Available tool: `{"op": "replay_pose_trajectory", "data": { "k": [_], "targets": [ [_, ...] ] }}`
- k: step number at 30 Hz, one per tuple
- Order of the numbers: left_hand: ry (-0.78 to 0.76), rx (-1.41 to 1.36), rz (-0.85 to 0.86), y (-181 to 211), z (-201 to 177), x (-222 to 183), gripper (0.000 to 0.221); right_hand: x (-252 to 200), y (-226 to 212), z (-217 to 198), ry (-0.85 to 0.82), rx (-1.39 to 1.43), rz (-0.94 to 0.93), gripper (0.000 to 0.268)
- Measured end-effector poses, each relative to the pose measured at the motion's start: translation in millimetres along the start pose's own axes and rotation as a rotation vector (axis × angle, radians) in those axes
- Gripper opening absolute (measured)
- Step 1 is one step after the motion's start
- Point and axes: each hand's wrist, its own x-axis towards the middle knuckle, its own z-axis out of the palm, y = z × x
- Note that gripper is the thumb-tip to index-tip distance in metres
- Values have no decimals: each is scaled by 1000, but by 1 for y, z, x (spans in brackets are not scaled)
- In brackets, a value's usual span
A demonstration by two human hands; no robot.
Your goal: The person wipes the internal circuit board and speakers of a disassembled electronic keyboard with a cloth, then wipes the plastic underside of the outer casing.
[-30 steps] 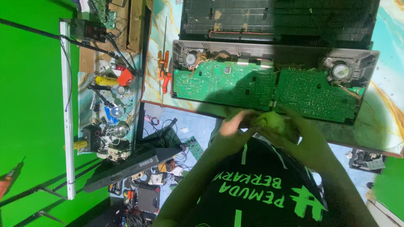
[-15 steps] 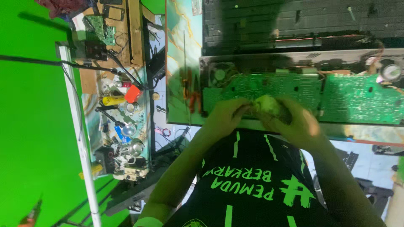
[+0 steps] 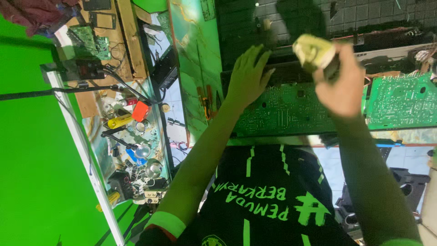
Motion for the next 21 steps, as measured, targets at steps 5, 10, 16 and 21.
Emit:
{"op": "replay_pose_trajectory", "data": {
  "k": [5,10,16,21],
  "targets": [
    [8,166,-109,-21,19,32,71,69,94,20,10,-205,-157,40],
    [-18,128,-168,-28,26,39,82,129,183,47,18,-816,-108,26],
    [-109,170,-170,-22,21,39,83,121,186,121,-15,-840,-322,27],
    [-121,127,-168,-20,21,36,82,126,183,93,38,-838,-266,27]
  ]
}}
